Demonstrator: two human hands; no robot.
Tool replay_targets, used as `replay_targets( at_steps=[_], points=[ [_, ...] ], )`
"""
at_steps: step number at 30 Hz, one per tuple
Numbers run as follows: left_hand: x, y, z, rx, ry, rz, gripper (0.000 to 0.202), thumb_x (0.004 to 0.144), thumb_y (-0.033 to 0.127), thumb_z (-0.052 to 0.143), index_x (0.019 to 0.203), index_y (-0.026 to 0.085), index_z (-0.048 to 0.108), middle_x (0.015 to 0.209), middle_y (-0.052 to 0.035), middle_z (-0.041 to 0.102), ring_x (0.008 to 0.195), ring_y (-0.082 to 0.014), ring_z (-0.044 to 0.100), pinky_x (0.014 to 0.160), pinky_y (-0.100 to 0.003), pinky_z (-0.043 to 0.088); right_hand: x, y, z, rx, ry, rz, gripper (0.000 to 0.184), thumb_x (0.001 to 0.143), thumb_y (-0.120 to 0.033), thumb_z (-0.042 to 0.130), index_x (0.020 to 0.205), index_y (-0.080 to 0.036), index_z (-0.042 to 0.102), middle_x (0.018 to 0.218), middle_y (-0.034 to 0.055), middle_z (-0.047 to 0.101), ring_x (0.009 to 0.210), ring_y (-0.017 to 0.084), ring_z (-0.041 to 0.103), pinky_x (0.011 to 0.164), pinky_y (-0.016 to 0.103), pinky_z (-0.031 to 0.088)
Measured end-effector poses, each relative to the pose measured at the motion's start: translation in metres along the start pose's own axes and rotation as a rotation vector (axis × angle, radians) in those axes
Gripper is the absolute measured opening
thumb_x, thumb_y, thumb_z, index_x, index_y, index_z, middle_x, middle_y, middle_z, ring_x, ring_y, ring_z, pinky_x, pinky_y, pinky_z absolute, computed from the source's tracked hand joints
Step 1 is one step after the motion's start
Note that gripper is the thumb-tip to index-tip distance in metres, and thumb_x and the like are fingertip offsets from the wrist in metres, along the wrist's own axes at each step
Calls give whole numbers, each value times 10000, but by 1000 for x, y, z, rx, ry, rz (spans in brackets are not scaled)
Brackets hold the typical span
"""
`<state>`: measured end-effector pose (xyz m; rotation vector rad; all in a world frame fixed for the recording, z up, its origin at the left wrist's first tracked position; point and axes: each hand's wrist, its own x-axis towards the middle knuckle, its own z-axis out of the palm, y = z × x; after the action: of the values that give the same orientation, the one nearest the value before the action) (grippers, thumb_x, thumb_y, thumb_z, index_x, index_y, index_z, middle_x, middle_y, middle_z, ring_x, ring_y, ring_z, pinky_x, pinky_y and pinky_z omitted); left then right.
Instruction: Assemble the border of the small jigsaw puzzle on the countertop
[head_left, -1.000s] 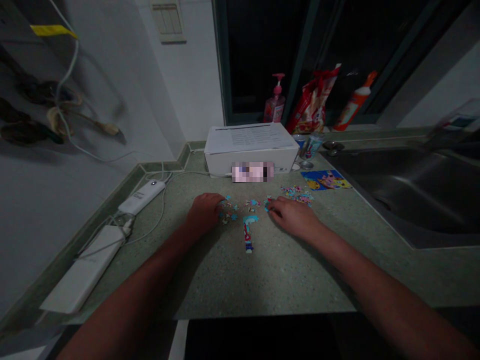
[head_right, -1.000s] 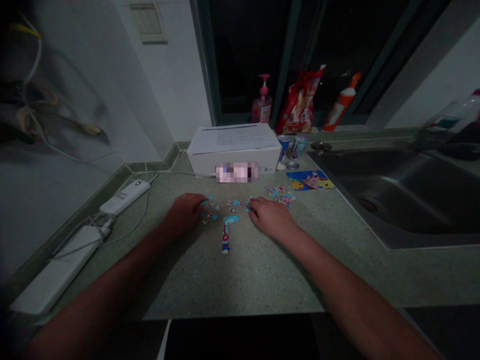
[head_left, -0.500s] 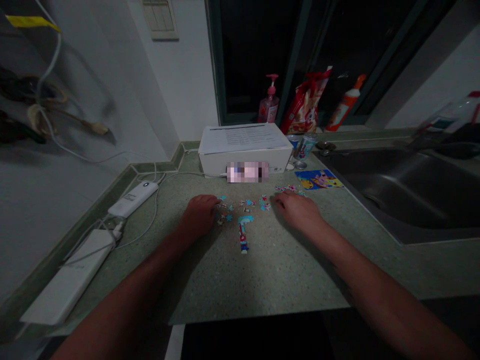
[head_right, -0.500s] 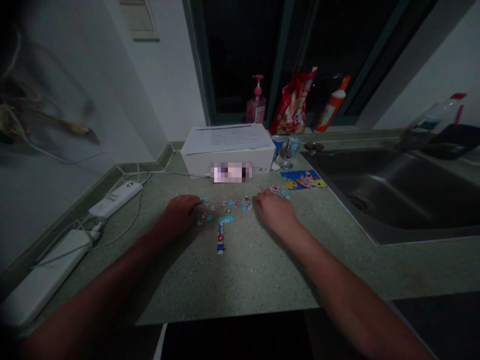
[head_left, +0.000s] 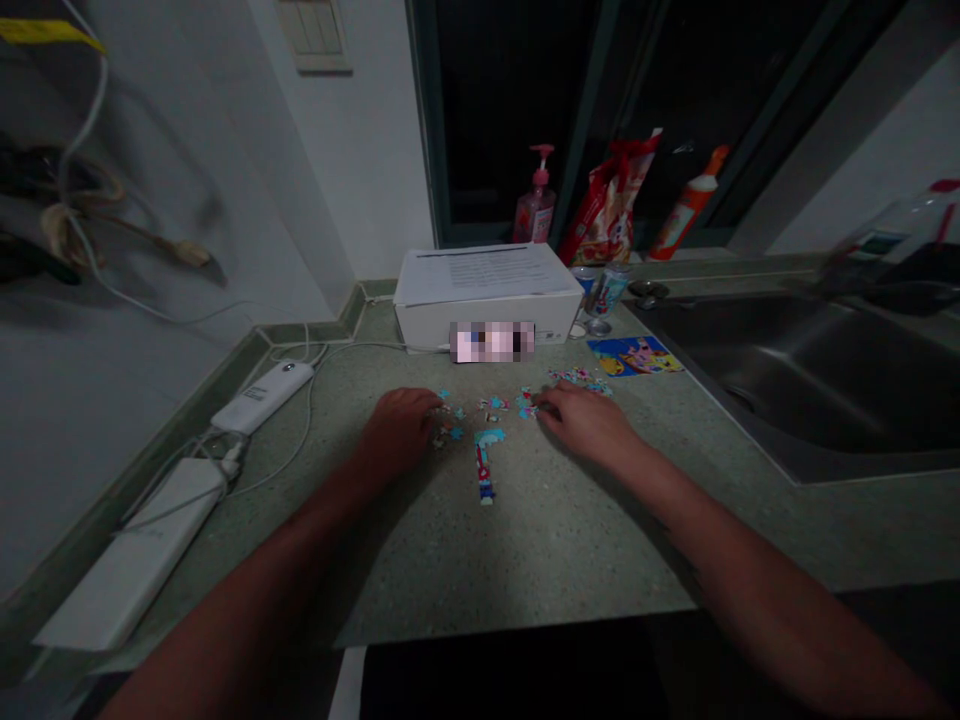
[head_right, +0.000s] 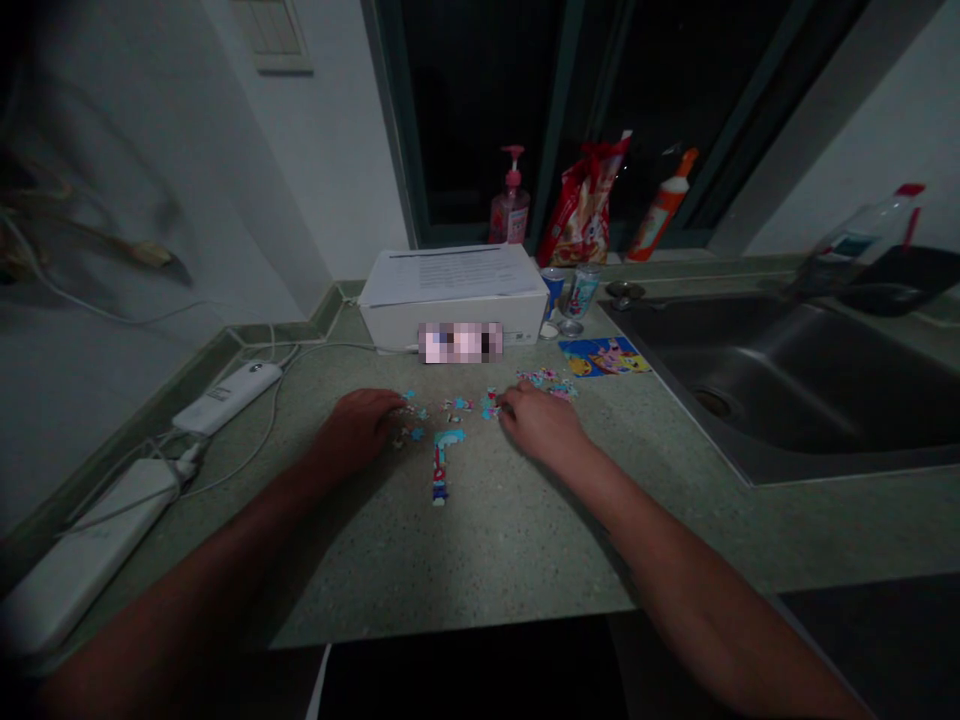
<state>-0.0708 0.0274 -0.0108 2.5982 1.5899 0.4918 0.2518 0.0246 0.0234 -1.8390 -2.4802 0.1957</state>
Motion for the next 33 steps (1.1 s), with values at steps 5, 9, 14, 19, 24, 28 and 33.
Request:
replay_targets(
  at_steps=[5,9,14,19,24,28,33],
  points=[
    [-6,20,-2,-120,-8,150,240,1011,221,645,1215,241,770,1288,-90,797,1198,-293,722,1121,-514,527,-1,-4,0,-8,-9,-1,315,1085,-316,578,1291,-203,789,1243,124,762,1080,272,737,865,355,531],
    [-14,42,-5,-212,-65,279,245,1000,292,738,1242,254,748,1308,-74,780,1229,-291,699,1118,-503,529,-2,-6,0,-18,0,11,303,1087,-326,588,1282,-211,789,1232,126,764,1083,274,740,869,355,533],
    [-15,46,-5,-199,-77,274,287,997,349,763,1265,255,720,1320,-81,769,1239,-301,686,1107,-527,532,0,-4,2,-13,-8,20,309,1077,-327,598,1299,-223,786,1257,130,761,1094,274,739,857,348,536],
    [-11,38,-6,-139,-30,196,229,1012,259,677,1234,261,733,1275,-86,790,1208,-309,708,1118,-567,523,0,-3,3,-25,1,18,327,1073,-293,570,1312,-220,781,1253,128,759,1079,273,741,872,359,539],
    [-9,34,-7,-138,14,116,218,1010,253,625,1185,295,747,1261,-71,801,1175,-300,721,1104,-555,529,0,-4,2,-16,-5,22,372,1068,-247,524,1347,-213,766,1268,129,756,1092,273,736,895,374,544],
    [-9,31,-3,-110,19,76,226,1010,252,598,1174,281,751,1252,-82,800,1148,-297,725,1093,-536,527,-1,-5,0,-1,-21,20,352,1085,-329,553,1337,-202,763,1296,137,751,1107,278,735,881,360,546],
    [-7,32,-6,-97,-3,59,224,1004,258,600,1164,269,755,1224,-79,805,1130,-295,729,1085,-517,530,-1,-6,-1,-5,-20,32,337,1094,-366,577,1335,-216,758,1310,135,751,1136,278,733,882,343,539]
  ],
)
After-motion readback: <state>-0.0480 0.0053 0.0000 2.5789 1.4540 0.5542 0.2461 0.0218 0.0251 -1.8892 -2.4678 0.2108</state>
